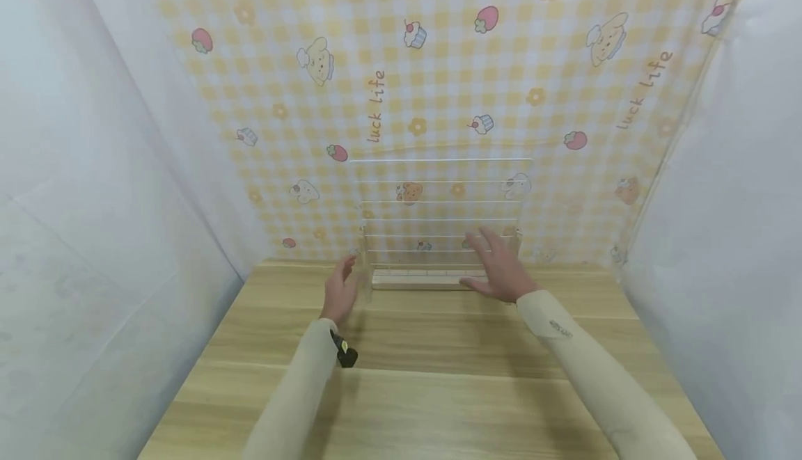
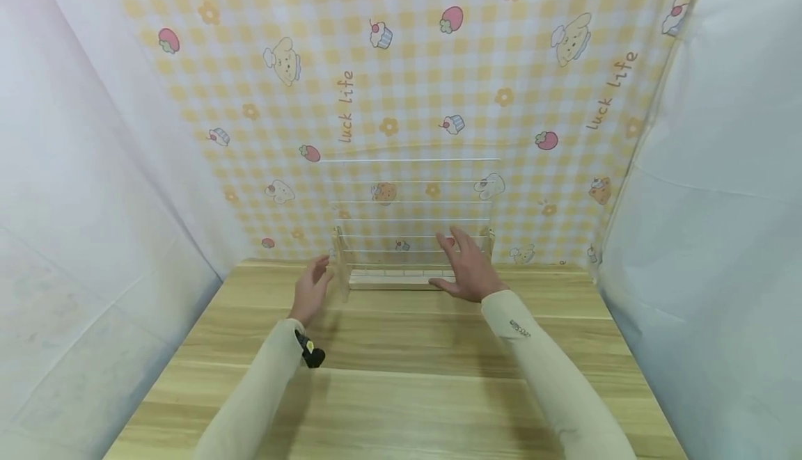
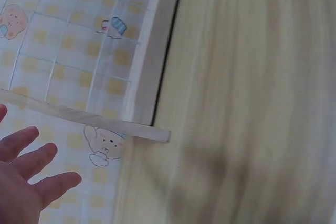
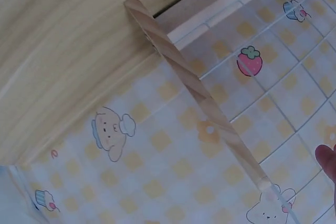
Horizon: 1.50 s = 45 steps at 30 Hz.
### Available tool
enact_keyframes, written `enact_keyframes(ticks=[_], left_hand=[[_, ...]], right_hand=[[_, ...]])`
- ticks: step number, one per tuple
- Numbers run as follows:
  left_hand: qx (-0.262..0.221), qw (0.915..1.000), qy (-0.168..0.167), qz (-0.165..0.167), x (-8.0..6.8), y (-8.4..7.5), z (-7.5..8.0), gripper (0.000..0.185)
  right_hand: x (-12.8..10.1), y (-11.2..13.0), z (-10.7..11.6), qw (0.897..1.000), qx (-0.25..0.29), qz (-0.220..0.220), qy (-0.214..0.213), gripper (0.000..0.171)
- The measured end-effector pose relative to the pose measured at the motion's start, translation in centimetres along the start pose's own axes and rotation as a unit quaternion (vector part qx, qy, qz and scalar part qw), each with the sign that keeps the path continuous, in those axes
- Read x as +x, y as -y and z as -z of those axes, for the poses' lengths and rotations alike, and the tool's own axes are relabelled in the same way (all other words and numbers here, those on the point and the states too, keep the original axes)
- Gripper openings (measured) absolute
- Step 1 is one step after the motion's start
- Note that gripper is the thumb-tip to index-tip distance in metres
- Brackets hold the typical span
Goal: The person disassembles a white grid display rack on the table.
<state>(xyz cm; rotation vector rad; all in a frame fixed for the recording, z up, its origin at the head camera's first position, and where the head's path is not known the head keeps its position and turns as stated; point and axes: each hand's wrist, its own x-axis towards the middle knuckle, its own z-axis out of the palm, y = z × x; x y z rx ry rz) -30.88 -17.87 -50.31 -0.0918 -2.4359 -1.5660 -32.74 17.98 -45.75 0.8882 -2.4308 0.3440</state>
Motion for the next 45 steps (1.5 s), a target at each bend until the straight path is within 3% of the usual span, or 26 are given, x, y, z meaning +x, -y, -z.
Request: enact_keyframes(ticks=[7,13,21,26,33,37,41,45], left_hand=[[0.000,0.9998,-0.010,0.018,3.2,-1.5,0.1,0.040],[0.024,0.9993,-0.013,0.025,5.3,-2.5,0.3,0.046],[0.050,0.9970,0.042,0.041,6.6,-3.7,0.1,0.047],[0.061,0.9967,0.035,0.040,7.2,-3.3,-0.1,0.047],[0.080,0.9959,0.025,0.033,7.4,-3.1,0.1,0.044],[0.086,0.9954,0.022,0.034,7.2,-3.1,0.3,0.042],[0.092,0.9952,0.017,0.031,7.2,-3.2,0.3,0.041],[0.085,0.9955,0.019,0.037,7.1,-3.3,0.4,0.040]], right_hand=[[1.7,-0.5,0.6,0.998,-0.014,0.025,-0.048,0.093],[2.9,-0.6,1.0,0.998,-0.031,0.012,-0.056,0.091],[3.9,-0.8,1.3,0.995,-0.054,-0.004,-0.079,0.092],[4.1,-1.1,1.4,0.996,-0.045,-0.021,-0.068,0.083],[2.7,-2.3,1.4,0.993,-0.030,-0.108,-0.040,0.064],[0.8,-3.4,1.4,0.987,-0.025,-0.147,-0.064,0.052],[-0.7,-4.6,1.1,0.974,-0.027,-0.201,-0.103,0.042],[-1.4,-5.3,1.2,0.951,0.029,-0.290,-0.105,0.034]])
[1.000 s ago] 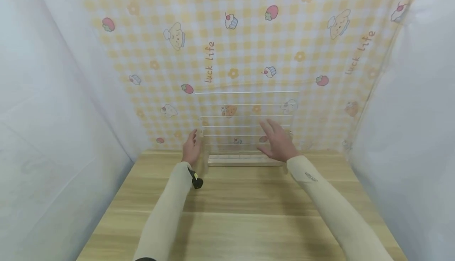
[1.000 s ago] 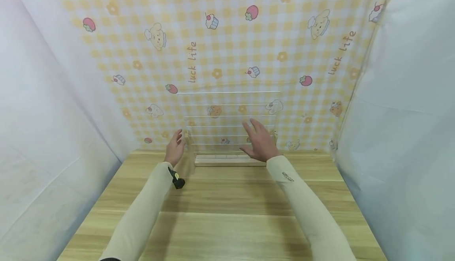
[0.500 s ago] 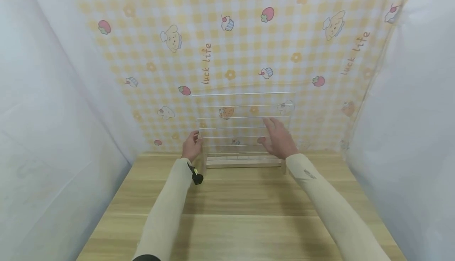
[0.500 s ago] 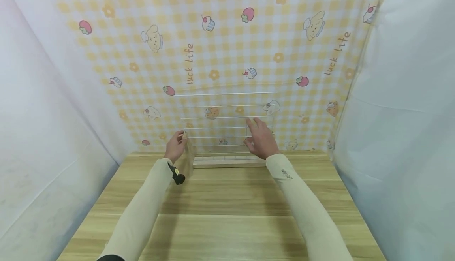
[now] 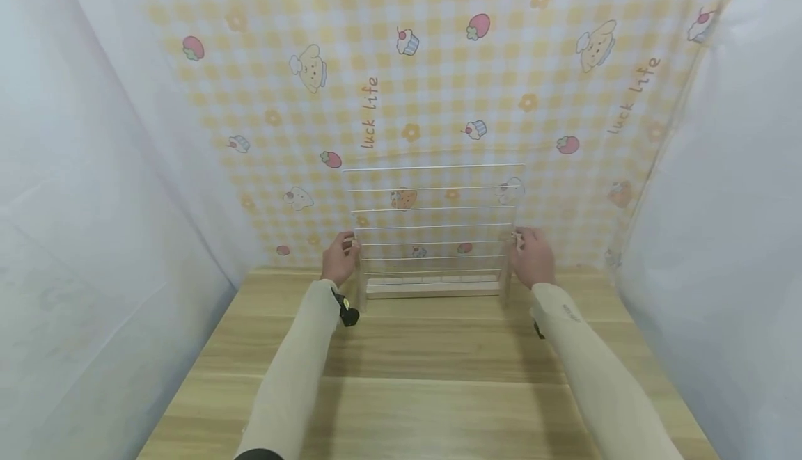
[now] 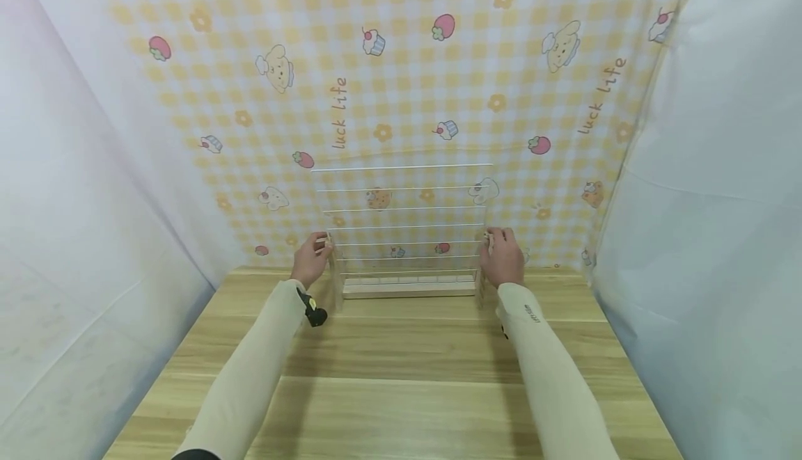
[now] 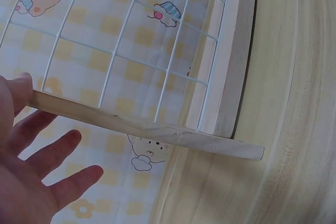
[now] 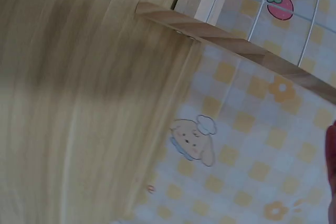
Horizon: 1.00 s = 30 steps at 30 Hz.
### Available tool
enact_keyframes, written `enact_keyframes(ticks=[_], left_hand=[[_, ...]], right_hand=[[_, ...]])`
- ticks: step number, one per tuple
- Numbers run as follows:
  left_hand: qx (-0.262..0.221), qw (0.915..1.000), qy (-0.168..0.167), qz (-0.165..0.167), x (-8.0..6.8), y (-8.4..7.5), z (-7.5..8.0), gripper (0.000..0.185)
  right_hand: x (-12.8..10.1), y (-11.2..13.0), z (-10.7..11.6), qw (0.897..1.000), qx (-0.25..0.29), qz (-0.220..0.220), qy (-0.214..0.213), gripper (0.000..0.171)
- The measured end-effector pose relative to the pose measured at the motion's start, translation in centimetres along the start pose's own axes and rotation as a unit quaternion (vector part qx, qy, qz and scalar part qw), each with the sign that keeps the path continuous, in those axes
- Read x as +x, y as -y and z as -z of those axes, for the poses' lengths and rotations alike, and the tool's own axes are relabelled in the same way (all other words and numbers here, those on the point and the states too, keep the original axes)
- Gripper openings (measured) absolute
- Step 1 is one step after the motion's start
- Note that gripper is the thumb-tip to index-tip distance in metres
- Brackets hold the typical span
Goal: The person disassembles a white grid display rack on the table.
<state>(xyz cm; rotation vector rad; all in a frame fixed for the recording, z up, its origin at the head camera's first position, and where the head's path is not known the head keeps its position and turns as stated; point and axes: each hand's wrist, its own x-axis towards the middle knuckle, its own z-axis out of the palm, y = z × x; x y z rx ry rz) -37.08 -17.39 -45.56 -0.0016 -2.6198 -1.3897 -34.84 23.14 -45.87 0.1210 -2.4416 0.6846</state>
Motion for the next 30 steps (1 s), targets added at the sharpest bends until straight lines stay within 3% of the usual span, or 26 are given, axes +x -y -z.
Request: enact_keyframes(ticks=[2,5,10,20,27,30], left_hand=[[-0.003,1.0000,0.004,0.004,-0.2,0.0,0.2,0.041],[-0.006,0.9999,0.009,0.008,-0.3,0.2,0.4,0.042],[-0.013,0.9998,0.005,0.011,-0.8,0.3,0.7,0.040],[-0.032,0.9992,-0.002,-0.022,-2.0,1.0,1.5,0.036],[-0.039,0.9987,0.007,-0.032,-3.9,1.7,2.2,0.035],[-0.029,0.9994,0.009,-0.019,-5.0,2.1,2.4,0.038]], right_hand=[[0.0,-0.1,0.1,0.999,0.020,-0.043,0.021,0.033],[0.0,0.1,0.3,0.996,0.028,-0.069,0.053,0.032],[0.1,0.3,0.0,0.995,0.012,-0.079,0.064,0.030],[0.6,1.3,-0.1,0.994,0.008,-0.097,0.056,0.027],[0.9,1.5,-0.8,0.991,0.000,-0.113,0.068,0.029],[1.0,1.5,-1.2,0.991,-0.002,-0.115,0.068,0.029]])
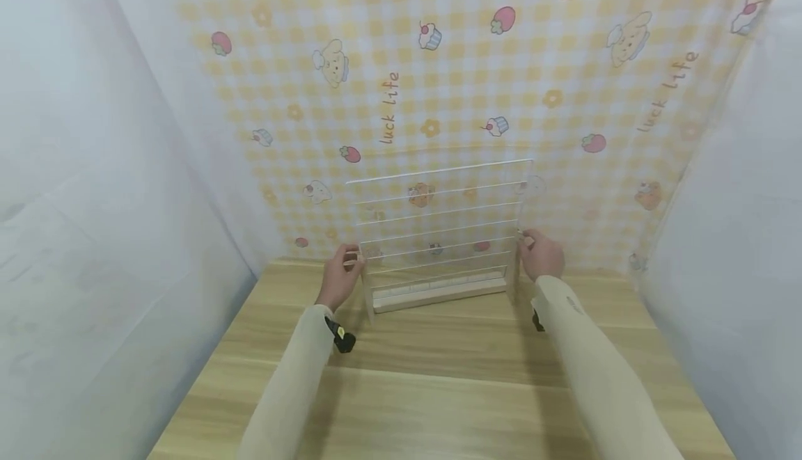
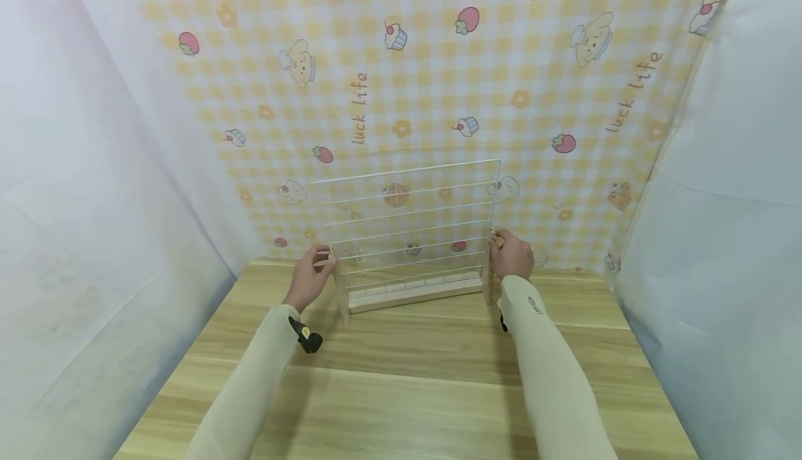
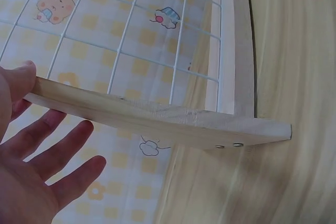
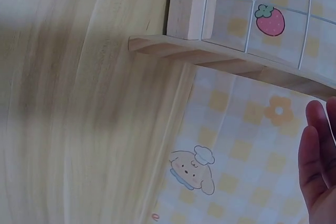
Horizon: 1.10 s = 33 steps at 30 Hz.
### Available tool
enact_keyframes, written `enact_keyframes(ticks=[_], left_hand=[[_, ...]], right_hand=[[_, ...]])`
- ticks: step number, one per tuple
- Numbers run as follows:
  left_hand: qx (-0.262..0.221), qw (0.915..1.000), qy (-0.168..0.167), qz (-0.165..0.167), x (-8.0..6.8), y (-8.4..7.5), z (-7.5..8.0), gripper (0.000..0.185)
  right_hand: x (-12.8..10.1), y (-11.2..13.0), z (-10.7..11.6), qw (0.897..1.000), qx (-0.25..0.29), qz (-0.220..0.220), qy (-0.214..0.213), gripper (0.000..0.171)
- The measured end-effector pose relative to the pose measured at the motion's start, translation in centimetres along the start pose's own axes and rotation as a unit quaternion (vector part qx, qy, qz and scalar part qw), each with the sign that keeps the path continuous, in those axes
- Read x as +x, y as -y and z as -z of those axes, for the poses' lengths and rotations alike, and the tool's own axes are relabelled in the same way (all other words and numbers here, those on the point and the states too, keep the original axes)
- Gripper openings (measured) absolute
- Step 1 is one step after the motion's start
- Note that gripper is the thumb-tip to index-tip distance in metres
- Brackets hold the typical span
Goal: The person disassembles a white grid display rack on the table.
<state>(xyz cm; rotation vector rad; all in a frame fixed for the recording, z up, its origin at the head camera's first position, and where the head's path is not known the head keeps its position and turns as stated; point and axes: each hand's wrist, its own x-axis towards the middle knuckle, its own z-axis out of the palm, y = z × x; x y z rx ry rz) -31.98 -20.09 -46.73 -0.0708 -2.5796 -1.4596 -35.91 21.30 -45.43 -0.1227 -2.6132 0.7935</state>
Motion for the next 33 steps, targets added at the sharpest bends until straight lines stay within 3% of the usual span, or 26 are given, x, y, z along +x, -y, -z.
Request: enact_keyframes(ticks=[4,13,19,24,28,33], left_hand=[[0.002,0.9999,0.006,0.010,-1.8,0.4,0.4,0.041],[-0.014,0.9997,-0.009,-0.019,-5.3,0.6,0.8,0.040],[0.005,0.9982,-0.035,-0.049,-7.1,0.5,0.8,0.039],[0.007,0.9983,-0.038,-0.043,-7.8,0.3,0.5,0.037],[0.005,0.9988,-0.035,-0.034,-7.9,0.4,0.4,0.039],[-0.003,0.9985,-0.046,-0.029,-7.9,0.5,0.3,0.035]], right_hand=[[0.0,0.5,-0.2,1.000,0.004,0.003,-0.001,0.029],[-0.1,1.4,-0.4,1.000,0.002,0.000,0.015,0.031],[-0.2,1.9,-0.8,0.999,0.025,-0.010,0.035,0.032],[-0.2,1.7,-1.3,0.999,0.027,-0.015,0.030,0.032],[-0.4,1.6,-1.5,1.000,0.028,0.012,0.005,0.032],[-0.8,2.4,-1.4,0.993,0.052,0.087,-0.057,0.033]])
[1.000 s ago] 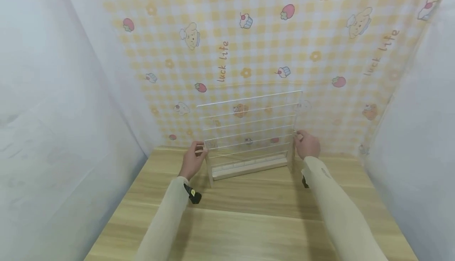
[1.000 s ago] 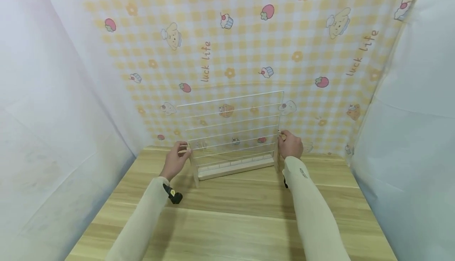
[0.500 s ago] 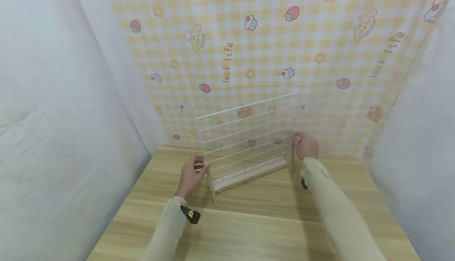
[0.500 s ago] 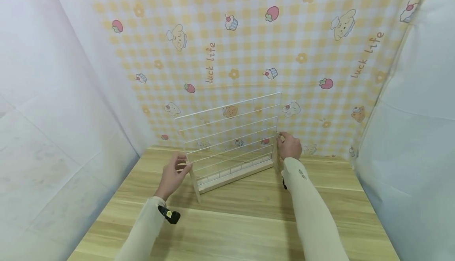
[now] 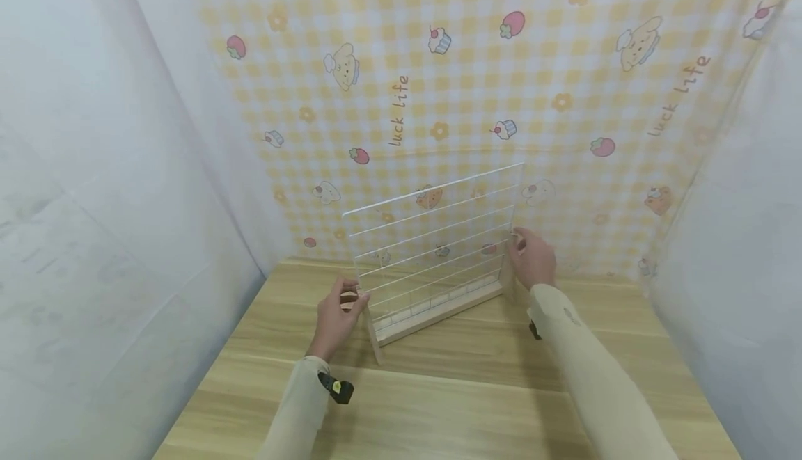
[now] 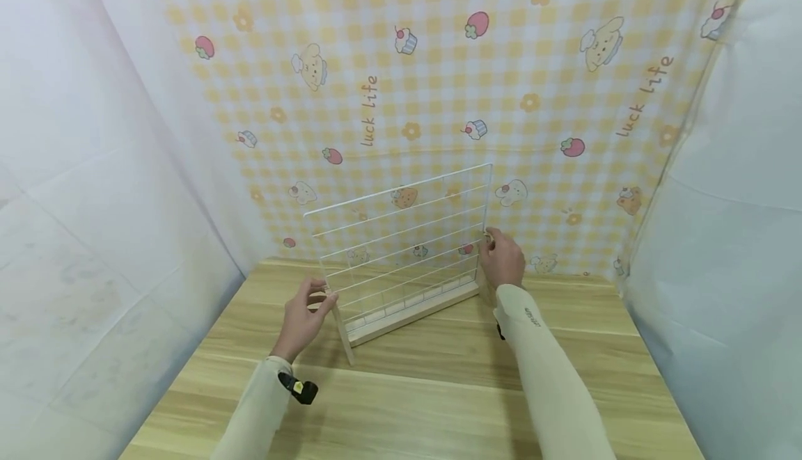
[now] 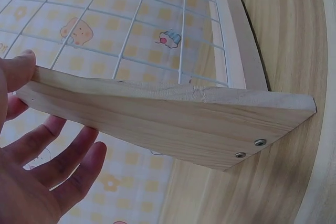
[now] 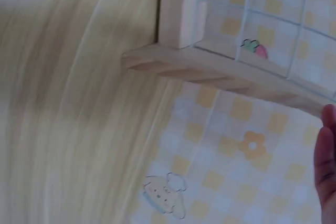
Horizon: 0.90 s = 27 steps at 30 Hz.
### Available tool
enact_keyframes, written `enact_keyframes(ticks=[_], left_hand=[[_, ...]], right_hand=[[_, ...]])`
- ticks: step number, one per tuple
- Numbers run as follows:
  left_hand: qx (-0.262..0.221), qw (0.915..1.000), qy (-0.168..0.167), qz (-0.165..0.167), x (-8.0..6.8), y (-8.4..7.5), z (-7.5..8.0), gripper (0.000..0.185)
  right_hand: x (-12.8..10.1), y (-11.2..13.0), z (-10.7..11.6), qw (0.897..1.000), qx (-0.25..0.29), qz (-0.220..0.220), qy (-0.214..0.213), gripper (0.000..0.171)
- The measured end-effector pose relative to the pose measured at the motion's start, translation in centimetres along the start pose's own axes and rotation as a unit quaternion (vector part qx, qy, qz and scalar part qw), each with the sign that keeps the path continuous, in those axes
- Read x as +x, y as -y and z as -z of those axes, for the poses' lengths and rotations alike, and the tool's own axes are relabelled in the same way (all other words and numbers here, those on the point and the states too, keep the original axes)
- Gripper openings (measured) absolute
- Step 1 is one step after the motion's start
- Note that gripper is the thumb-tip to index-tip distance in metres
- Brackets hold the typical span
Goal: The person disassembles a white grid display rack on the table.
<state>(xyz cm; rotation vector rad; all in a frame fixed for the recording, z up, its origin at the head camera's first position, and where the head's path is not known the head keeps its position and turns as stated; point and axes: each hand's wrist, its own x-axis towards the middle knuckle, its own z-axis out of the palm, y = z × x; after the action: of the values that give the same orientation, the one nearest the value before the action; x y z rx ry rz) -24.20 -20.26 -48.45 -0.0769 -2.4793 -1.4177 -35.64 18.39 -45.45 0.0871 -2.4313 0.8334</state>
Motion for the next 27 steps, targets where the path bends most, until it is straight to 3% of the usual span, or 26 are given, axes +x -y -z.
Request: enact_keyframes(ticks=[5,11,21,27], left_hand=[[-0.001,0.9999,-0.013,-0.007,-0.1,0.1,0.1,0.034],[-0.001,0.9996,-0.027,-0.008,-0.4,0.0,0.2,0.038],[-0.014,0.9991,-0.037,-0.015,-0.4,0.4,-0.4,0.040],[-0.016,0.9990,-0.037,-0.017,-0.4,0.3,-0.6,0.038]], right_hand=[[-0.1,2.3,0.1,0.993,0.095,0.029,-0.061,0.042],[-0.5,5.7,-0.7,0.966,0.233,0.010,-0.111,0.055],[-2.0,8.0,-3.1,0.946,0.291,-0.116,-0.079,0.079],[-1.8,8.9,-3.6,0.941,0.265,-0.198,-0.065,0.079]])
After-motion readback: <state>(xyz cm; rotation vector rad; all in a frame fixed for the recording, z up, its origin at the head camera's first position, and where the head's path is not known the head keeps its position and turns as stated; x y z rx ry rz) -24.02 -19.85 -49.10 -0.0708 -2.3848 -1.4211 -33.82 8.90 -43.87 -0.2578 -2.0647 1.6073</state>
